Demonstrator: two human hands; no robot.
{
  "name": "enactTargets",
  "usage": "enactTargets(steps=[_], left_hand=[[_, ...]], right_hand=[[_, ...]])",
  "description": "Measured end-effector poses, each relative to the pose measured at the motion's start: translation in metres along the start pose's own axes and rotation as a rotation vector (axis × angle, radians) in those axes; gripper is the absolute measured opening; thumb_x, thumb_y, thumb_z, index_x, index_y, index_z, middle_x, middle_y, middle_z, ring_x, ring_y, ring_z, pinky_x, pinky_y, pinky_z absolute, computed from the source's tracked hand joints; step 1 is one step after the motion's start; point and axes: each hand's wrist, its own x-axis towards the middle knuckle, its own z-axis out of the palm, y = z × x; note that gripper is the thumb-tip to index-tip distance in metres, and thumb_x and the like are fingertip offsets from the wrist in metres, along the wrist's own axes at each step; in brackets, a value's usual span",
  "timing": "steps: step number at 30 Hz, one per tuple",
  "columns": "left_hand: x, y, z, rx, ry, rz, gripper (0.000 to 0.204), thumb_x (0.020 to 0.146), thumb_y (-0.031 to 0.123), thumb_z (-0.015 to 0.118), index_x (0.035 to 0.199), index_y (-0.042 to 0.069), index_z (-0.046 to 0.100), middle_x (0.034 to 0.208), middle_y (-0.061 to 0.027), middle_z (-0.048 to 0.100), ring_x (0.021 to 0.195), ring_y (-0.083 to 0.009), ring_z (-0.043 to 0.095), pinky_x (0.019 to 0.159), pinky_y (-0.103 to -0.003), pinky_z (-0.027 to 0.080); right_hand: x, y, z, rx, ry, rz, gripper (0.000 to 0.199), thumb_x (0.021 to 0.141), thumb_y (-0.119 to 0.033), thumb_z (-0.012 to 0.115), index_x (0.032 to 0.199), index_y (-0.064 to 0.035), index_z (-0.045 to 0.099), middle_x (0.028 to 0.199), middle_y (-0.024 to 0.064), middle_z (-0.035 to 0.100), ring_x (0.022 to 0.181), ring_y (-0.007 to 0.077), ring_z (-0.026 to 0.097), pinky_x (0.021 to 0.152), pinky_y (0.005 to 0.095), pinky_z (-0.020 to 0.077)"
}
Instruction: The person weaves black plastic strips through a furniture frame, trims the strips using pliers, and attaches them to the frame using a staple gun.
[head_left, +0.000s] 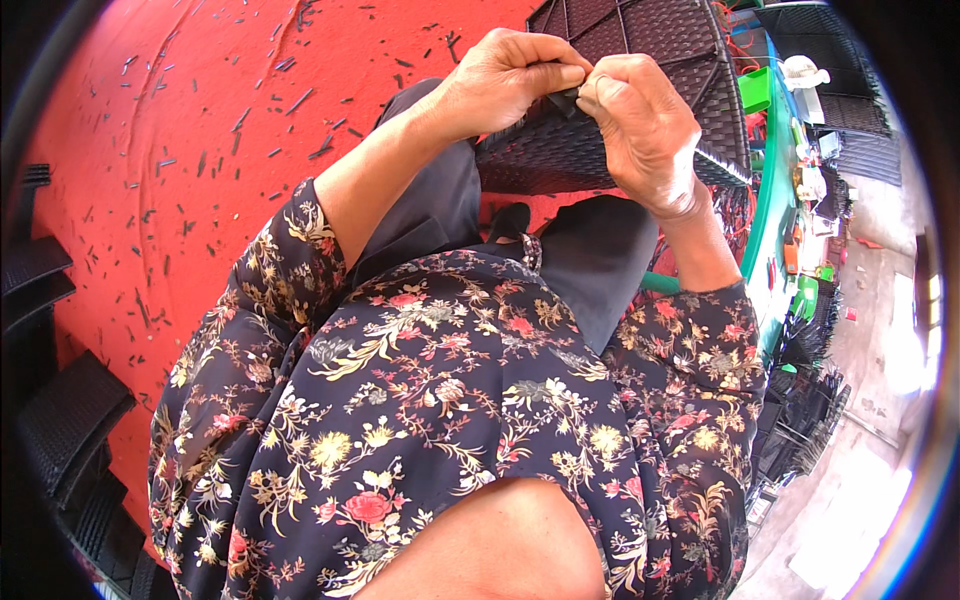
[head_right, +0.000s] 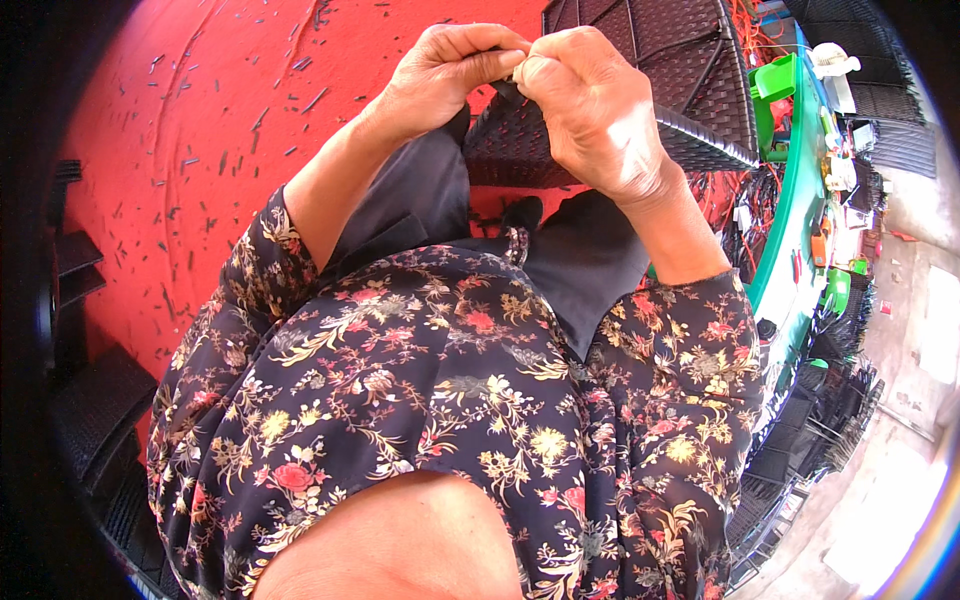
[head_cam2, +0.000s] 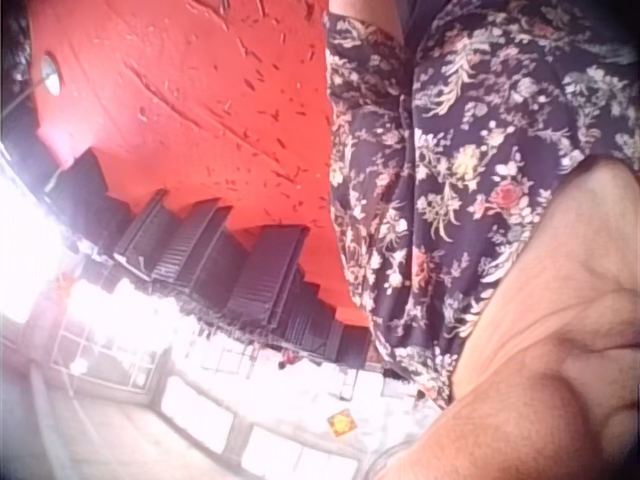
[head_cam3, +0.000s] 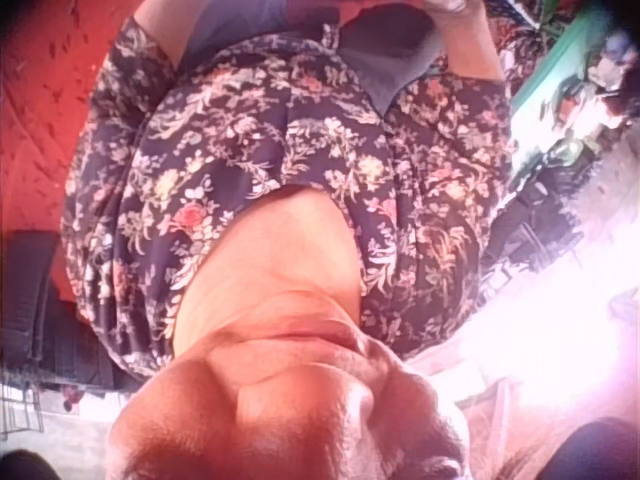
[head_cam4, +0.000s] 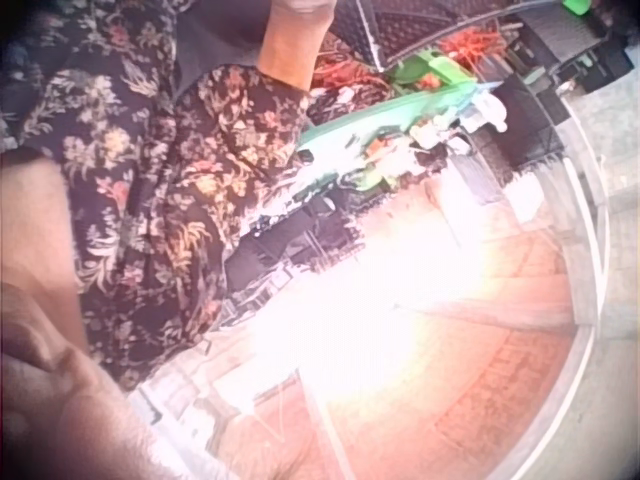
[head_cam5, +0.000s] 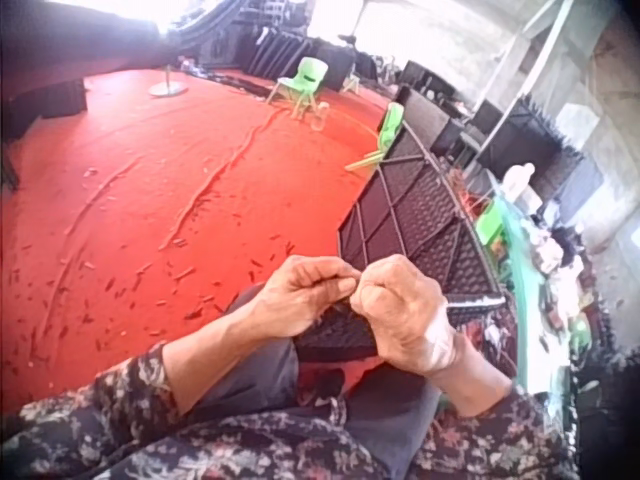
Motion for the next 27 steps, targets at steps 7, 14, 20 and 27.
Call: enactTargets(steps=[7, 14, 20, 27], left_hand=[[0.002, 0.014, 0.002, 0.346, 0.063, -0.003, 0.013, 0.088, 0.009, 0.064, 0.096, 0.0, 0.068, 0.084, -0.0055, 0.068, 0.076, -0.0091, 0.061, 0.072, -0.024, 0.05], [0.005, 0.034, 0.014, 0.752, 0.116, 0.2, 0.028, 0.065, 0.004, 0.076, 0.083, 0.001, 0.056, 0.076, -0.0131, 0.057, 0.073, -0.0309, 0.061, 0.063, -0.038, 0.05], [0.012, 0.035, 0.012, 0.909, 0.155, 0.347, 0.023, 0.062, 0.004, 0.077, 0.074, 0.002, 0.057, 0.071, -0.0144, 0.056, 0.067, -0.033, 0.058, 0.058, -0.04, 0.047], [0.015, 0.029, 0.003, 0.903, 0.014, 0.557, 0.021, 0.064, -0.007, 0.072, 0.07, 0.003, 0.054, 0.069, -0.0113, 0.053, 0.065, -0.0293, 0.057, 0.056, -0.036, 0.046]], right_hand=[[0.003, -0.009, -0.005, 0.175, -0.018, 0.298, 0.012, 0.079, 0.009, 0.065, 0.085, 0.0018, 0.058, 0.084, 0.0047, 0.057, 0.077, 0.0133, 0.055, 0.072, 0.0238, 0.0456], [0.013, 0.006, -0.004, 0.368, -0.09, 0.587, 0.014, 0.071, 0.005, 0.067, 0.084, 0.0013, 0.063, 0.082, 0.0098, 0.061, 0.075, 0.0187, 0.06, 0.069, 0.029, 0.0481], [0.02, 0.012, -0.006, 0.493, -0.119, 0.67, 0.007, 0.077, 0.005, 0.062, 0.083, 0.0032, 0.062, 0.076, 0.0067, 0.062, 0.074, 0.0133, 0.06, 0.068, 0.0272, 0.0474], [-0.018, 0.012, -0.02, 0.065, 0.041, 0.487, 0.021, 0.08, -0.006, 0.067, 0.099, -0.0004, 0.06, 0.086, 0.0107, 0.063, 0.079, 0.024, 0.063, 0.072, 0.0319, 0.0495]])
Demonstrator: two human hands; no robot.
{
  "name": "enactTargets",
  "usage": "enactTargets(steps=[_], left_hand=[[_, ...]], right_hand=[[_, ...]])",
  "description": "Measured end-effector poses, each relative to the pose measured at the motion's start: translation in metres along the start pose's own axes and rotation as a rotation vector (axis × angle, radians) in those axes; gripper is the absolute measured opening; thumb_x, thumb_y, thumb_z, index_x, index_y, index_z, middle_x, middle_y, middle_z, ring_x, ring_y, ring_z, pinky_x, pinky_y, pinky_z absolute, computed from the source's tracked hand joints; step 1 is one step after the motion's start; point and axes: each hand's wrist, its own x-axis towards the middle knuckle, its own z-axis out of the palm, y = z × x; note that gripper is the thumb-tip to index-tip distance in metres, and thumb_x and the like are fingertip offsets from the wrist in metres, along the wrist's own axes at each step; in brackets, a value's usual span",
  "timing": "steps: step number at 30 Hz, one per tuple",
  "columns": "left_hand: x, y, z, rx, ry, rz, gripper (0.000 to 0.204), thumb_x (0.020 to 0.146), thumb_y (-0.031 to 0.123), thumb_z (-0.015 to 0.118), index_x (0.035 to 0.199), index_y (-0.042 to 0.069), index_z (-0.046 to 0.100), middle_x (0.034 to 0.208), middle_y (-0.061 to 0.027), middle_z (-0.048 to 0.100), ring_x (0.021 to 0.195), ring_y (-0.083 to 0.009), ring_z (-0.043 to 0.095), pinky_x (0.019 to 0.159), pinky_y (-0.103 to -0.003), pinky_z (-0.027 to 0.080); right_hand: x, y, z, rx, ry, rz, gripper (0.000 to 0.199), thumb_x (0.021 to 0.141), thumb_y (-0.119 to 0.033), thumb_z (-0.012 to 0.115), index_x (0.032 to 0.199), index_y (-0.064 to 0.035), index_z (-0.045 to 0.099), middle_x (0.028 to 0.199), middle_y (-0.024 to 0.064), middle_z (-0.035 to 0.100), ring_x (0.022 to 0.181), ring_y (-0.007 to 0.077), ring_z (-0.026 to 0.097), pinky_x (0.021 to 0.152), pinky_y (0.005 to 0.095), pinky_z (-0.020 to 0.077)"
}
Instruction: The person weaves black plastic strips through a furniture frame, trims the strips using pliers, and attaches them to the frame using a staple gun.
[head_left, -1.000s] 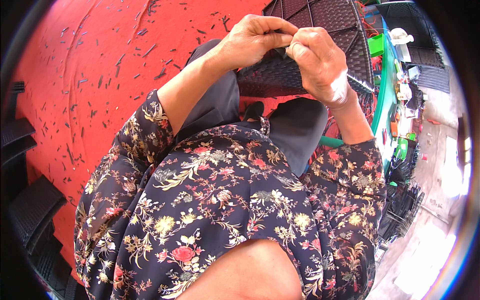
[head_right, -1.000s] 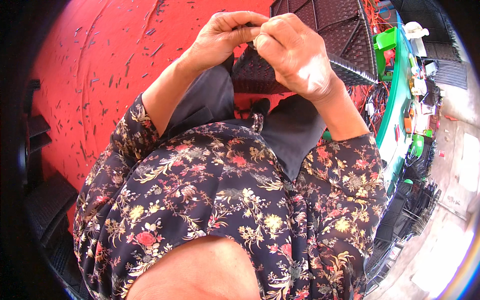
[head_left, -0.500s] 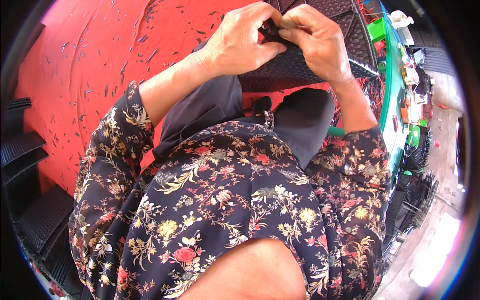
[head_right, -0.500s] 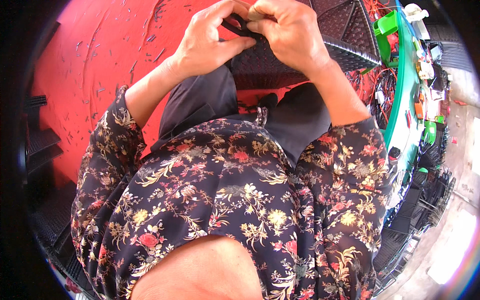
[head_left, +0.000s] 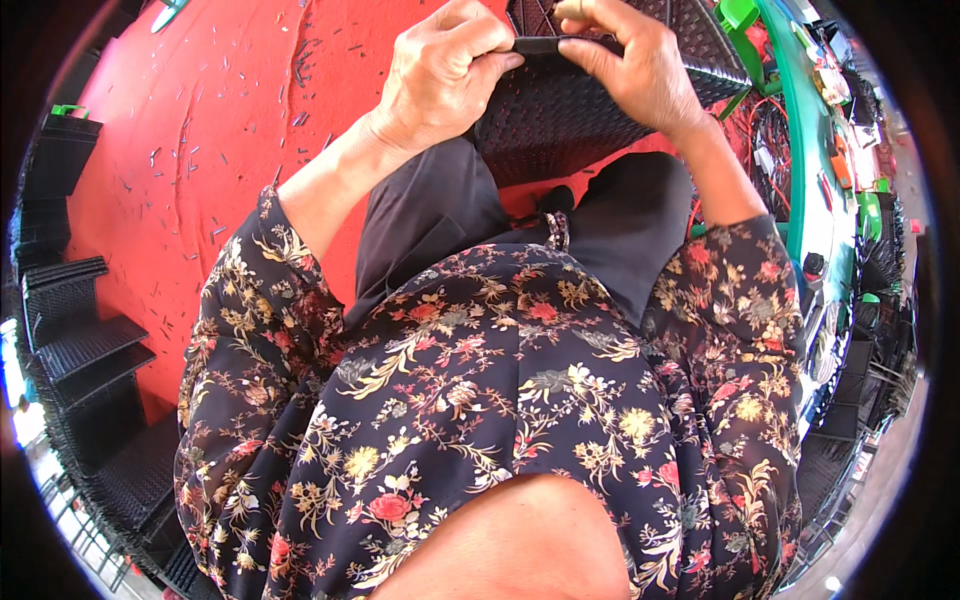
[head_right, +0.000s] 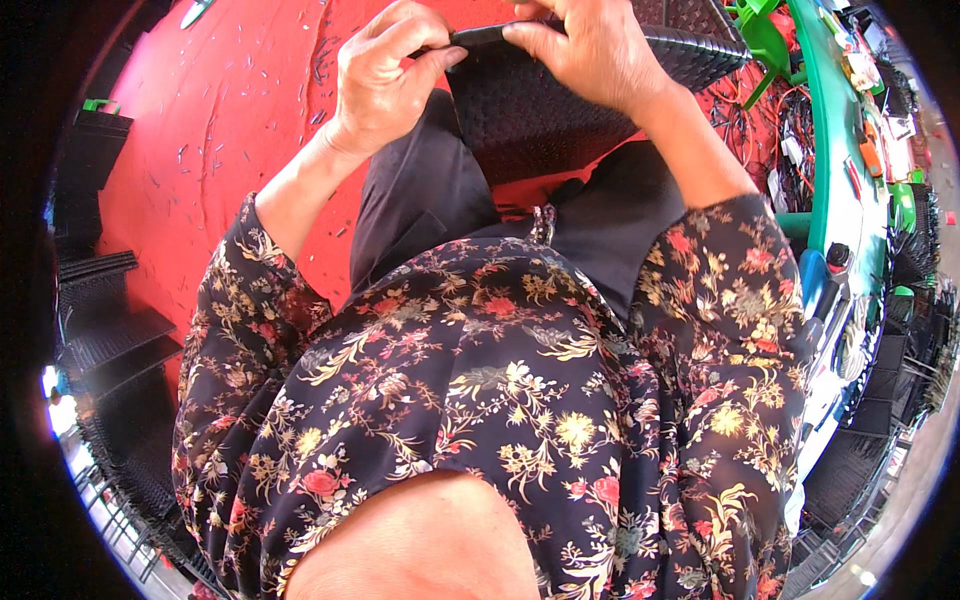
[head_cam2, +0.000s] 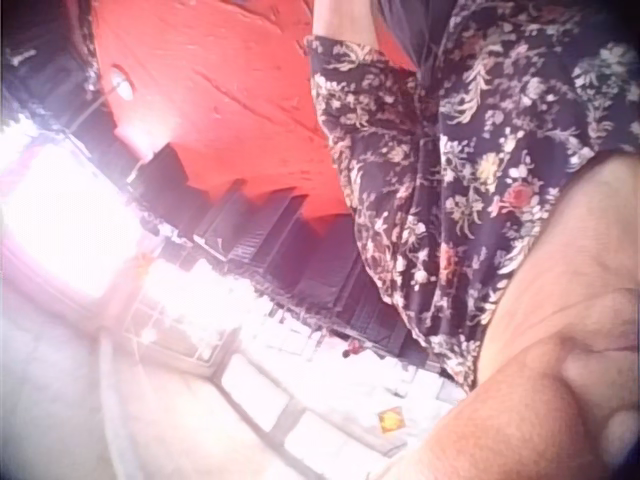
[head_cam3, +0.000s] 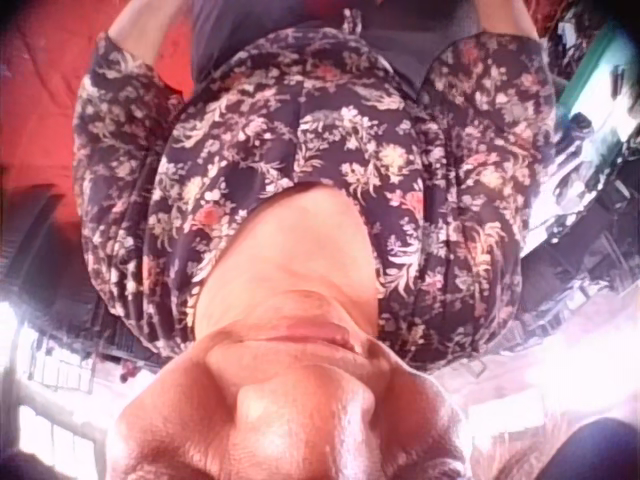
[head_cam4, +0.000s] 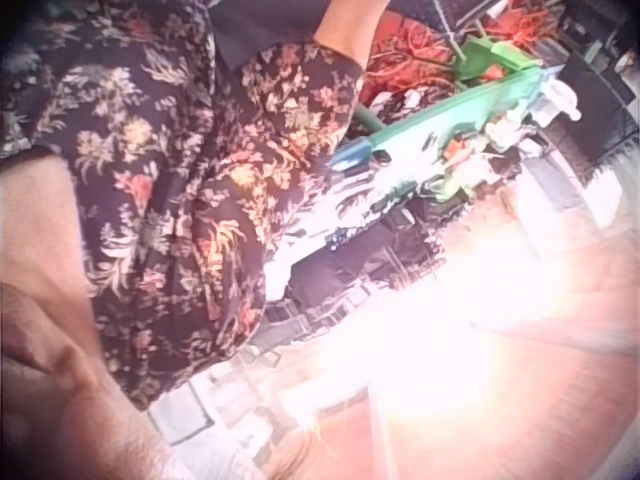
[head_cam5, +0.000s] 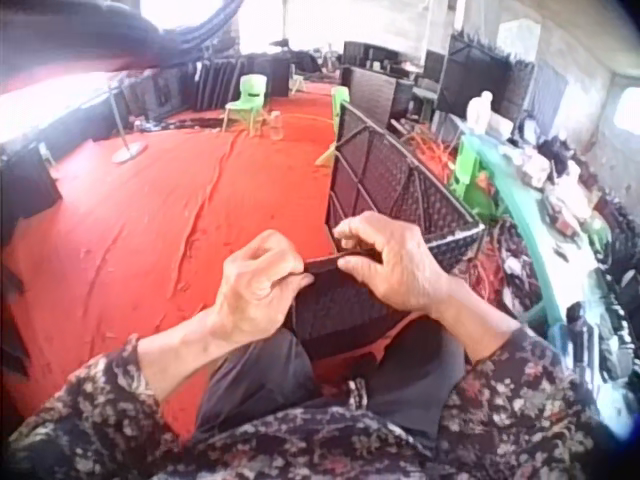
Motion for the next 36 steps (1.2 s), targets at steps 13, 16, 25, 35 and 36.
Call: enactTargets(steps=[13, 16, 25, 35, 36], left_hand=[[-0.001, 0.009, -0.022, 0.037, -0.246, 0.049, 0.015, 0.067, -0.008, 0.065, 0.068, 0.0, 0.053, 0.072, -0.011, 0.056, 0.063, -0.0273, 0.057, 0.058, -0.036, 0.047], [0.002, -0.002, -0.027, -0.063, -0.31, -0.119, 0.016, 0.068, -0.007, 0.067, 0.069, 0.0, 0.053, 0.073, -0.0085, 0.057, 0.065, -0.0201, 0.058, 0.057, -0.032, 0.045], [0.002, -0.019, -0.026, -0.404, -0.368, -0.599, 0.014, 0.075, -0.009, 0.065, 0.069, 0.001, 0.057, 0.076, -0.0038, 0.063, 0.066, -0.0085, 0.059, 0.061, -0.024, 0.049], [0.039, -0.015, -0.001, -0.388, -0.35, -0.514, 0.005, 0.078, -0.002, 0.066, 0.075, 0.0, 0.063, 0.068, -0.0051, 0.064, 0.062, -0.0104, 0.06, 0.059, -0.025, 0.049], [0.045, -0.014, 0.001, -0.359, -0.353, -0.488, 0.005, 0.078, -0.001, 0.066, 0.074, 0.0, 0.063, 0.068, -0.0052, 0.065, 0.062, -0.0105, 0.06, 0.059, -0.025, 0.049]], right_hand=[[-0.036, 0.007, 0.03, -0.285, 0.172, -0.283, 0.03, 0.07, -0.007, 0.071, 0.098, -0.0038, 0.06, 0.09, 0.0131, 0.062, 0.089, 0.034, 0.061, 0.081, 0.0418, 0.0476], [-0.033, 0.012, 0.033, -0.244, 0.21, -0.29, 0.029, 0.07, -0.005, 0.071, 0.098, -0.0034, 0.061, 0.092, 0.013, 0.062, 0.089, 0.034, 0.061, 0.082, 0.0412, 0.0477], [-0.089, 0.022, 0.033, -0.198, 0.506, -0.111, 0.034, 0.077, 0.001, 0.071, 0.109, 0.0031, 0.062, 0.11, 0.0141, 0.064, 0.104, 0.0237, 0.062, 0.094, 0.0318, 0.0462], [-0.067, -0.009, 0.073, 0.139, 0.485, 0.042, 0.035, 0.074, -0.003, 0.072, 0.108, -0.0056, 0.062, 0.086, 0.0103, 0.06, 0.076, 0.0225, 0.064, 0.067, 0.0317, 0.0537], [-0.063, -0.008, 0.082, 0.142, 0.492, 0.022, 0.05, 0.073, -0.009, 0.076, 0.119, -0.0056, 0.057, 0.086, 0.0102, 0.06, 0.075, 0.0212, 0.064, 0.068, 0.0314, 0.0547]])
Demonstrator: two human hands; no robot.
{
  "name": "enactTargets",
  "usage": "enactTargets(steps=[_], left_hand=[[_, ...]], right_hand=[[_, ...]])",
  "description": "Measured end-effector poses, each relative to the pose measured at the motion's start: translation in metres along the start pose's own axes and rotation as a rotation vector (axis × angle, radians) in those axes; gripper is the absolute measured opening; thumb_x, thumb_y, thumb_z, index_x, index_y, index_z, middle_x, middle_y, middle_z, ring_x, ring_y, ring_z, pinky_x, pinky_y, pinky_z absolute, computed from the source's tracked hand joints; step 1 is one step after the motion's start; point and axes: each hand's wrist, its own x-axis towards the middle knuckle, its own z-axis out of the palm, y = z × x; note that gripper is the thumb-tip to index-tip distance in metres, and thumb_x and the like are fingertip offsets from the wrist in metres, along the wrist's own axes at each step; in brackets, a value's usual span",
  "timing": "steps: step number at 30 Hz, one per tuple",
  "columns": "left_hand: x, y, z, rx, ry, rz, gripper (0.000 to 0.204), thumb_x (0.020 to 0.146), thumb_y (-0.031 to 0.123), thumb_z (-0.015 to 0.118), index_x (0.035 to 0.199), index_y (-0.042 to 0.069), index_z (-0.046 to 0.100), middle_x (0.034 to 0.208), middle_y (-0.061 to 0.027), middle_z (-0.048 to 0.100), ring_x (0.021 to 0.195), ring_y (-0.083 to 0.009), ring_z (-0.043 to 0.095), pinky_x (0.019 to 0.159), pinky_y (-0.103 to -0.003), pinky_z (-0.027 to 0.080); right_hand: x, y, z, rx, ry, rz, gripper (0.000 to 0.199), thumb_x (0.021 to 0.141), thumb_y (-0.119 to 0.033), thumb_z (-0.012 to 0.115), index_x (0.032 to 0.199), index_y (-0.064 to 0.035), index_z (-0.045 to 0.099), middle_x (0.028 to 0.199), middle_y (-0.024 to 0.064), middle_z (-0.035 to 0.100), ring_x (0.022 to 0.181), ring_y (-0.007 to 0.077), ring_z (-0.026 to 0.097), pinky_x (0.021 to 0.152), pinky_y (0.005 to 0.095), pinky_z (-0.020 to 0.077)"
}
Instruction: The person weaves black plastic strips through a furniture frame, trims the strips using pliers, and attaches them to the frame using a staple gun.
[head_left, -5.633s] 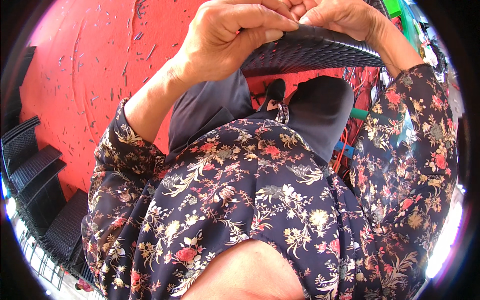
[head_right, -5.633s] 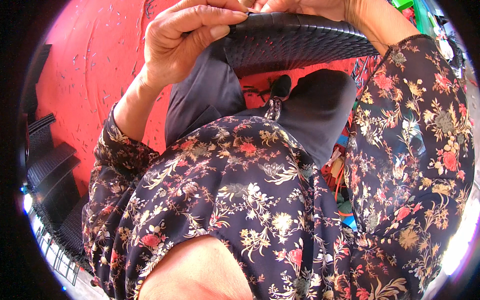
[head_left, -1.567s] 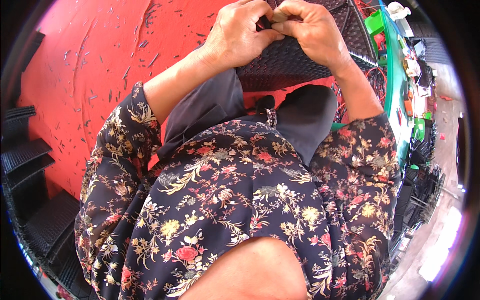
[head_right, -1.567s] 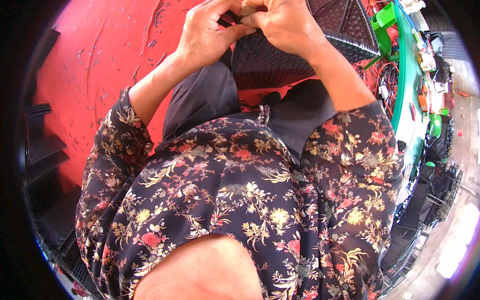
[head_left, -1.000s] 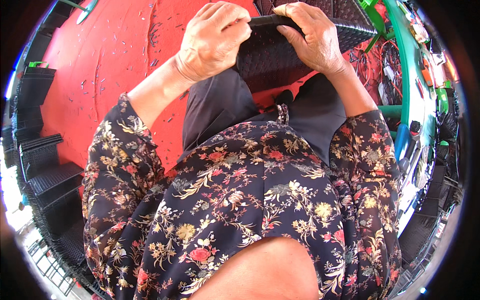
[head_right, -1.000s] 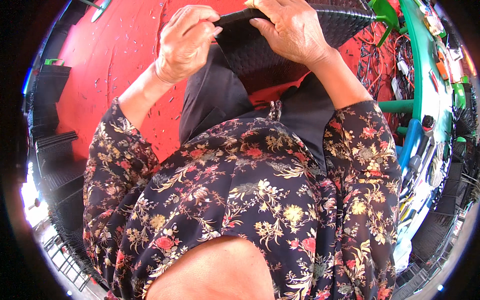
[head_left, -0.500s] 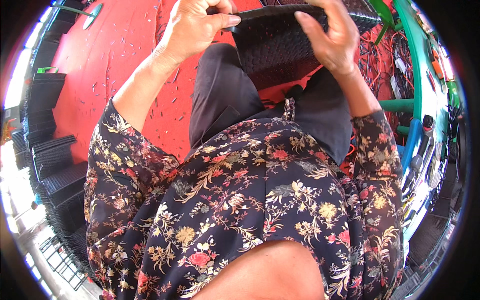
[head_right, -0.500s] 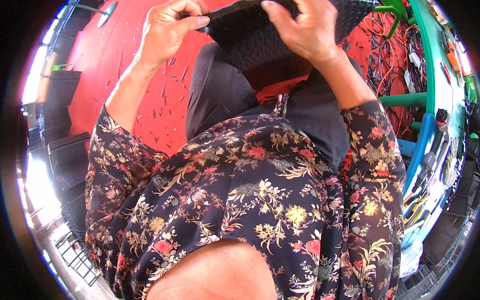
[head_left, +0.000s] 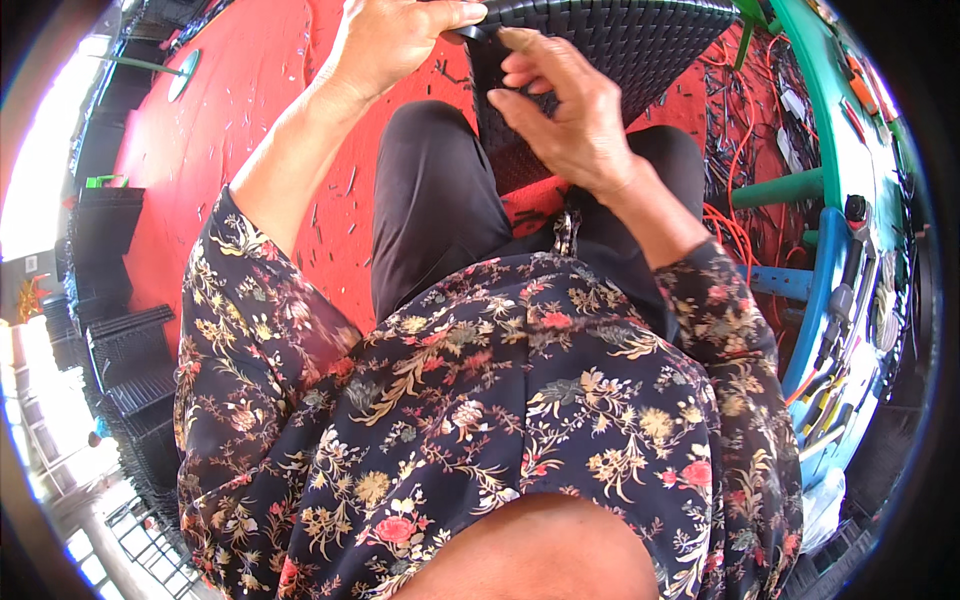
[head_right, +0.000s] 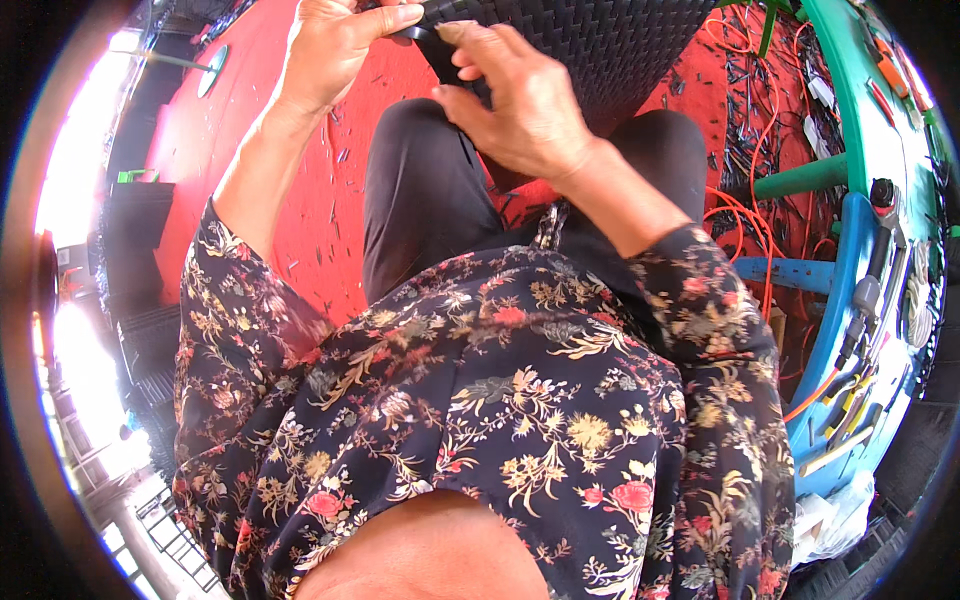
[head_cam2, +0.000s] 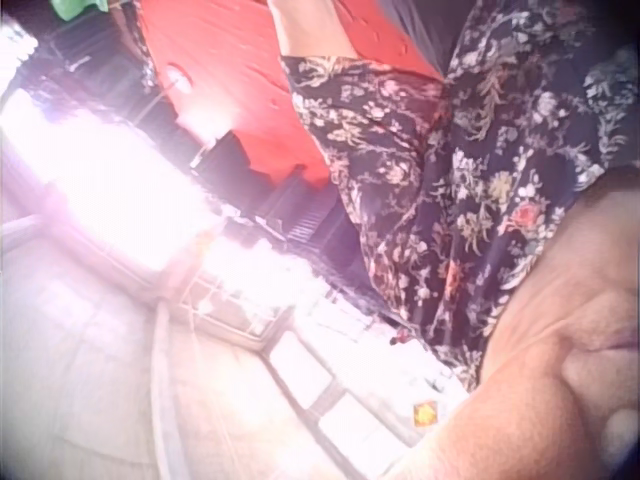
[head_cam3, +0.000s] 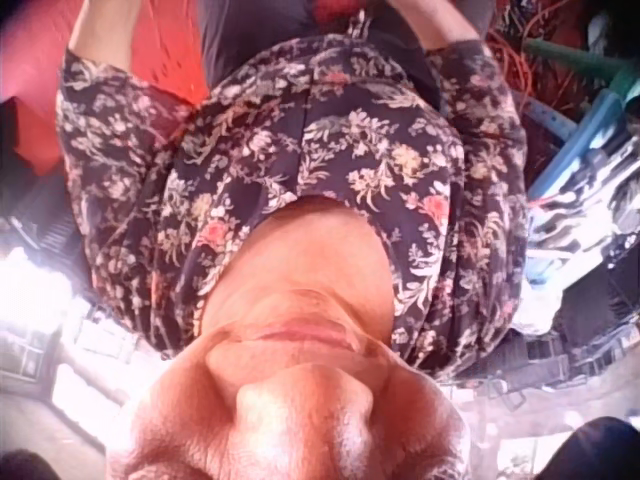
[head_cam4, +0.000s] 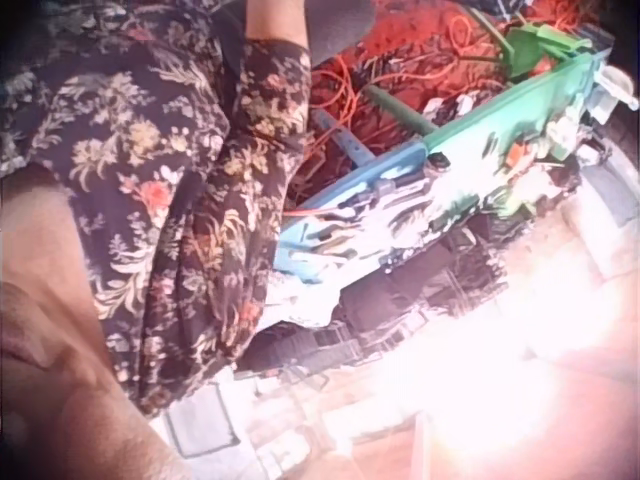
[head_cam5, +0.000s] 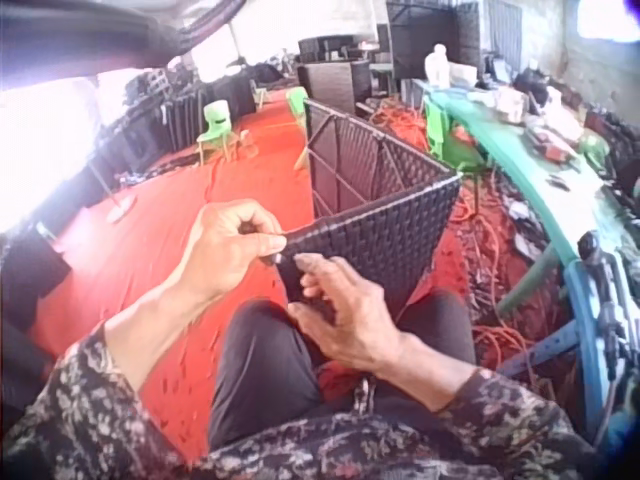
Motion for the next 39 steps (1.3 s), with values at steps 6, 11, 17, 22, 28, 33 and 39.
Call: enactTargets(steps=[6, 11, 17, 22, 28, 33, 39], left_hand=[[0.019, 0.015, 0.009, 0.071, 0.018, 0.057, 0.005, 0.078, 0.002, 0.066, 0.076, -0.001, 0.065, 0.069, -0.0053, 0.065, 0.064, -0.0114, 0.061, 0.061, -0.026, 0.05], [0.03, 0.027, 0.017, 0.139, 0.069, 0.091, 0.004, 0.079, 0.001, 0.065, 0.075, -0.001, 0.065, 0.069, -0.0048, 0.065, 0.063, -0.0106, 0.06, 0.06, -0.026, 0.049], [0.045, 0.035, 0.039, 0.192, 0.14, 0.162, 0.004, 0.079, -0.001, 0.064, 0.075, -0.001, 0.064, 0.068, -0.0039, 0.064, 0.061, -0.0084, 0.059, 0.057, -0.023, 0.048], [0.053, 0.033, 0.038, 0.214, 0.139, 0.241, 0.004, 0.08, 0.0, 0.064, 0.076, -0.001, 0.063, 0.07, -0.0041, 0.064, 0.062, -0.0083, 0.06, 0.057, -0.023, 0.049], [0.075, 0.004, 0.018, -0.031, 0.007, 0.21, 0.002, 0.086, -0.001, 0.065, 0.085, -0.003, 0.064, 0.089, -0.0073, 0.068, 0.075, -0.0104, 0.064, 0.069, -0.024, 0.055], [0.079, 0.015, 0.02, -0.056, 0.003, 0.109, 0.004, 0.084, 0.001, 0.065, 0.082, -0.002, 0.064, 0.079, -0.0064, 0.066, 0.07, -0.0105, 0.063, 0.064, -0.024, 0.054], [0.08, 0.035, 0.021, 0.056, -0.006, -0.006, 0.007, 0.081, 0.004, 0.066, 0.076, 0.0, 0.063, 0.07, -0.0069, 0.064, 0.062, -0.0134, 0.063, 0.059, -0.026, 0.053]], right_hand=[[0.003, 0.003, 0.026, 0.049, 0.241, -0.05, 0.054, 0.075, -0.003, 0.072, 0.124, -0.003, 0.052, 0.093, 0.0096, 0.061, 0.077, 0.0202, 0.063, 0.067, 0.0301, 0.0536], [0.013, 0.004, 0.017, -0.039, 0.293, -0.09, 0.055, 0.075, -0.001, 0.07, 0.126, -0.0046, 0.051, 0.09, 0.01, 0.06, 0.075, 0.0215, 0.063, 0.068, 0.032, 0.054], [0.017, 0.011, 0.005, -0.071, 0.338, -0.064, 0.059, 0.074, 0.004, 0.069, 0.13, -0.0038, 0.051, 0.094, 0.0078, 0.061, 0.079, 0.0168, 0.063, 0.069, 0.0273, 0.0537], [0.024, 0.007, 0.008, -0.058, 0.325, 0.015, 0.061, 0.074, 0.002, 0.068, 0.13, -0.005, 0.046, 0.096, 0.0125, 0.056, 0.08, 0.0271, 0.061, 0.069, 0.0356, 0.0534], [0.008, 0.001, -0.003, -0.093, 0.282, 0.043, 0.057, 0.075, -0.005, 0.069, 0.127, -0.0026, 0.045, 0.095, 0.0148, 0.055, 0.082, 0.0301, 0.061, 0.071, 0.0386, 0.0529], [0.038, 0.005, -0.008, -0.008, 0.363, 0.061, 0.049, 0.075, -0.007, 0.07, 0.12, -0.0049, 0.051, 0.087, 0.0124, 0.058, 0.071, 0.0283, 0.062, 0.064, 0.0374, 0.0522], [0.043, 0.008, 0.001, -0.128, 0.383, 0.03, 0.043, 0.075, -0.007, 0.068, 0.116, -0.0081, 0.054, 0.083, 0.0108, 0.055, 0.069, 0.0295, 0.06, 0.062, 0.0386, 0.0518]])
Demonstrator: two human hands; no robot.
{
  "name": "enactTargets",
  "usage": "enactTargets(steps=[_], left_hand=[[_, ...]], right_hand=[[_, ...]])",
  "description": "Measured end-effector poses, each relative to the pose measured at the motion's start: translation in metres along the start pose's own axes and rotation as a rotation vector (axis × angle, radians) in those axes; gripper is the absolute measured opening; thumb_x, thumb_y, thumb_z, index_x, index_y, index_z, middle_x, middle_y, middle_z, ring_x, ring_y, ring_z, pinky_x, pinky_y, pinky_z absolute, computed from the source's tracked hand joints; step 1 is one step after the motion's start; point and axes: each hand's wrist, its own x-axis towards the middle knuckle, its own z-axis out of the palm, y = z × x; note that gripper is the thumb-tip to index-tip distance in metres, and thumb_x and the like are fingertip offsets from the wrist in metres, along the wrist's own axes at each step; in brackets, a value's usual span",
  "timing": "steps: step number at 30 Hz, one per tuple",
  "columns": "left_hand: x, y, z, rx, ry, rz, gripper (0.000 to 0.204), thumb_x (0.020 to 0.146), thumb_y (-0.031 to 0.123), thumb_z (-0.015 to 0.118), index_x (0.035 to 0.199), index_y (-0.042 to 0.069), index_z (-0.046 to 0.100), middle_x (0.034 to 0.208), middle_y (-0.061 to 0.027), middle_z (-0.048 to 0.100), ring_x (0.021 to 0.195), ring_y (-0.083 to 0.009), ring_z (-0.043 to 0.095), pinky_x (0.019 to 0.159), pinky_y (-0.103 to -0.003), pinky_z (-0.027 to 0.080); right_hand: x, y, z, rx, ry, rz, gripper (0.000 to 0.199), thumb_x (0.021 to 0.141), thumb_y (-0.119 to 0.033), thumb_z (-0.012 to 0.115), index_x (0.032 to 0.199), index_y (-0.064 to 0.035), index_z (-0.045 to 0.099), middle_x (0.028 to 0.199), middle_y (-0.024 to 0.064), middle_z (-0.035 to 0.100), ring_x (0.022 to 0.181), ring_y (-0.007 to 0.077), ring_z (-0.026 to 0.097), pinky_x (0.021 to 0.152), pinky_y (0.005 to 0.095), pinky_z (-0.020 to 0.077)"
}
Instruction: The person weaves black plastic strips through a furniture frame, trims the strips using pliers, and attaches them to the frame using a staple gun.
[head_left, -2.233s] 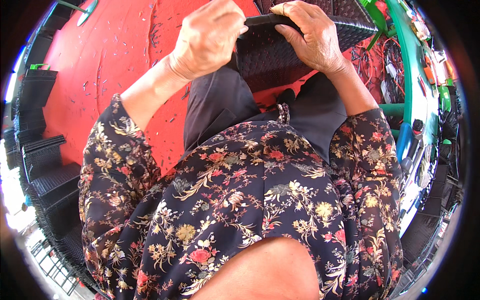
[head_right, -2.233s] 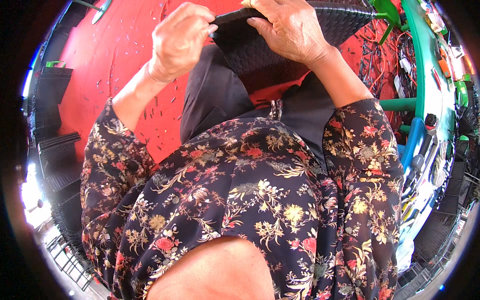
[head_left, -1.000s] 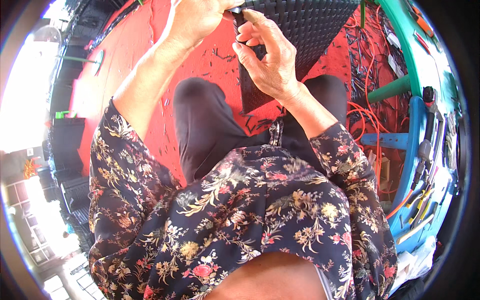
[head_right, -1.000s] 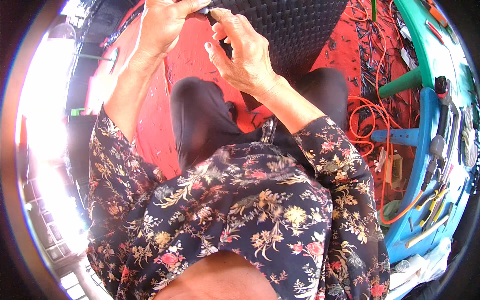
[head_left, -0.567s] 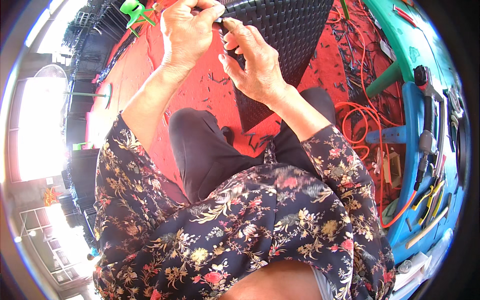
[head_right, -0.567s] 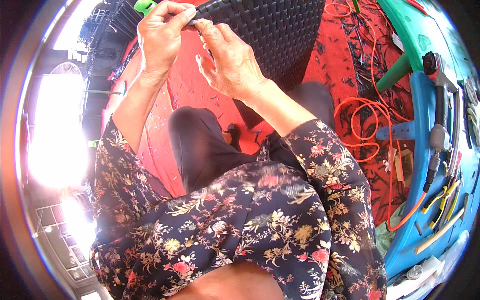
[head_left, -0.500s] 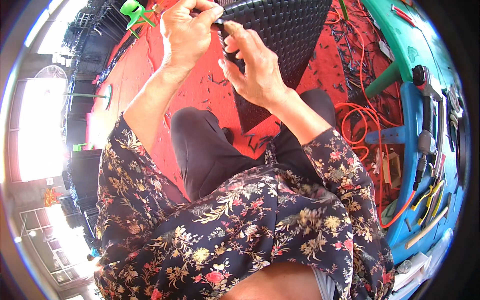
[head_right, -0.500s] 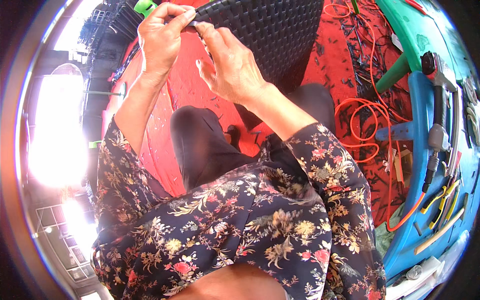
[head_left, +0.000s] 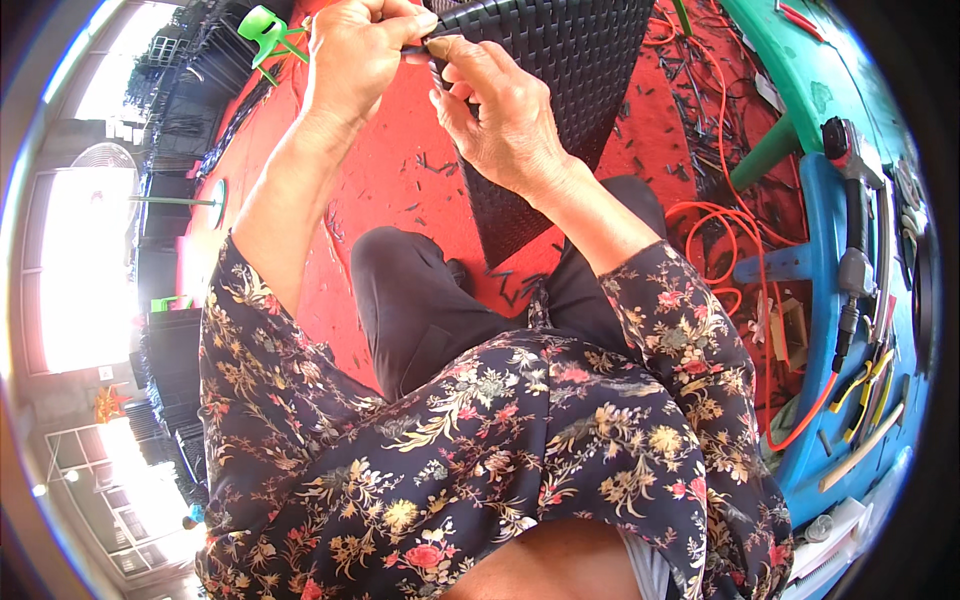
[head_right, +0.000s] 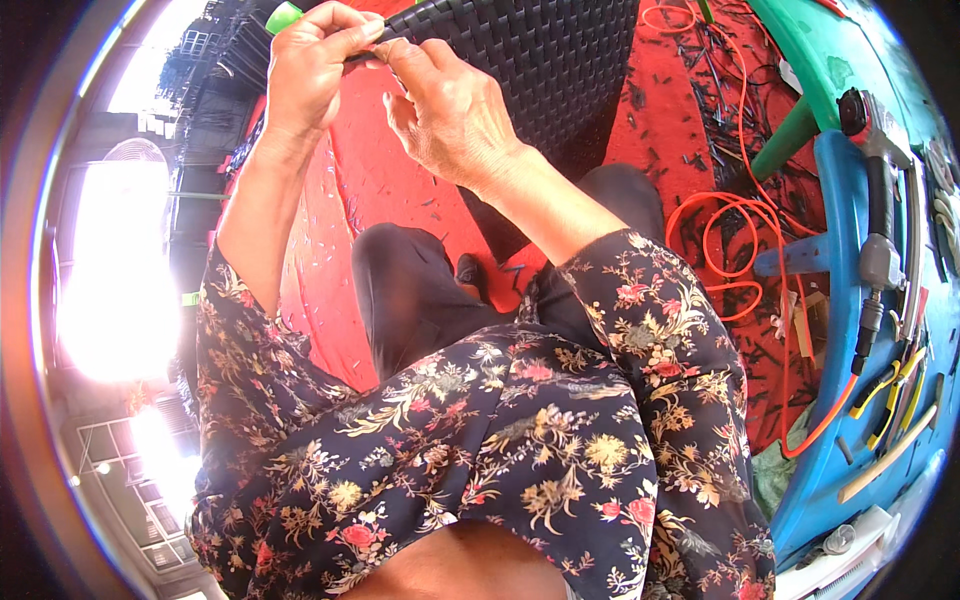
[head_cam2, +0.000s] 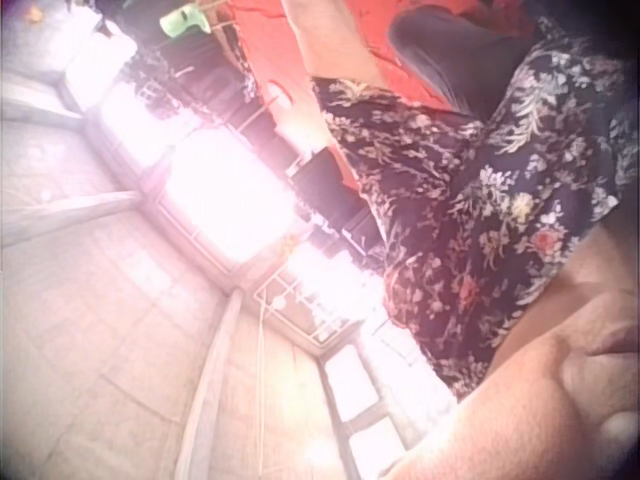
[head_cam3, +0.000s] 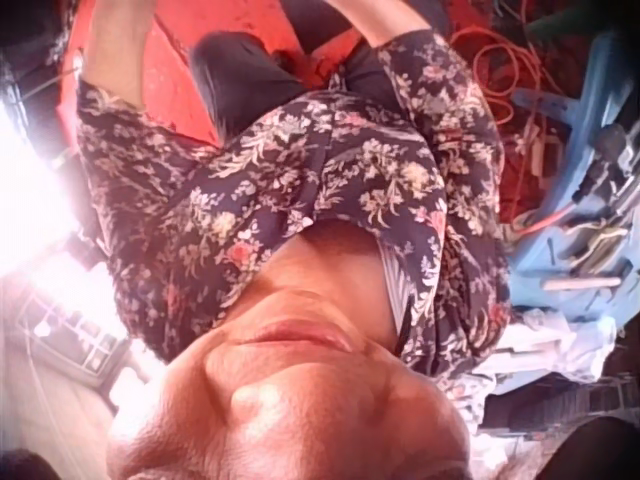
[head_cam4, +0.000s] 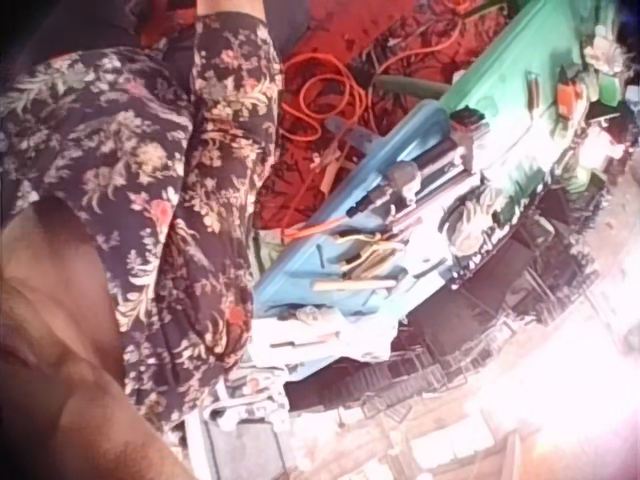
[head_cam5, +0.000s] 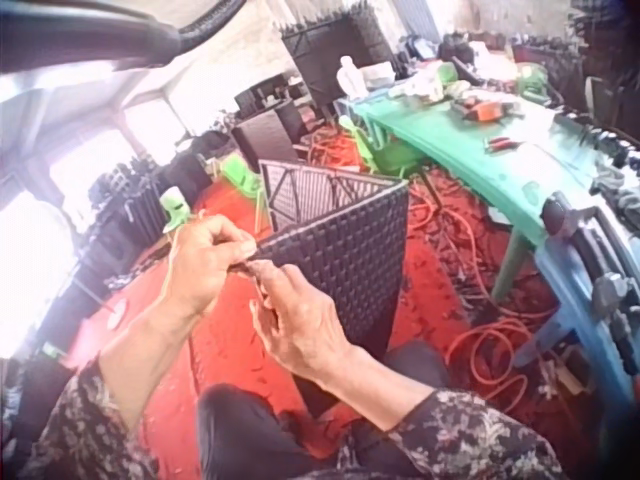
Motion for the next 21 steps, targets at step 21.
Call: enactTargets(steps=[21], left_hand=[[-0.017, -0.016, 0.005, 0.205, 0.014, 0.32, 0.007, 0.086, 0.006, 0.066, 0.085, 0.0, 0.066, 0.078, -0.0026, 0.065, 0.07, -0.0089, 0.06, 0.064, -0.022, 0.049]], right_hand=[[-0.016, -0.006, -0.012, -0.056, 0.022, -0.15, 0.045, 0.074, -0.004, 0.067, 0.117, -0.0111, 0.057, 0.086, 0.0106, 0.055, 0.074, 0.0311, 0.06, 0.063, 0.0398, 0.0524]])
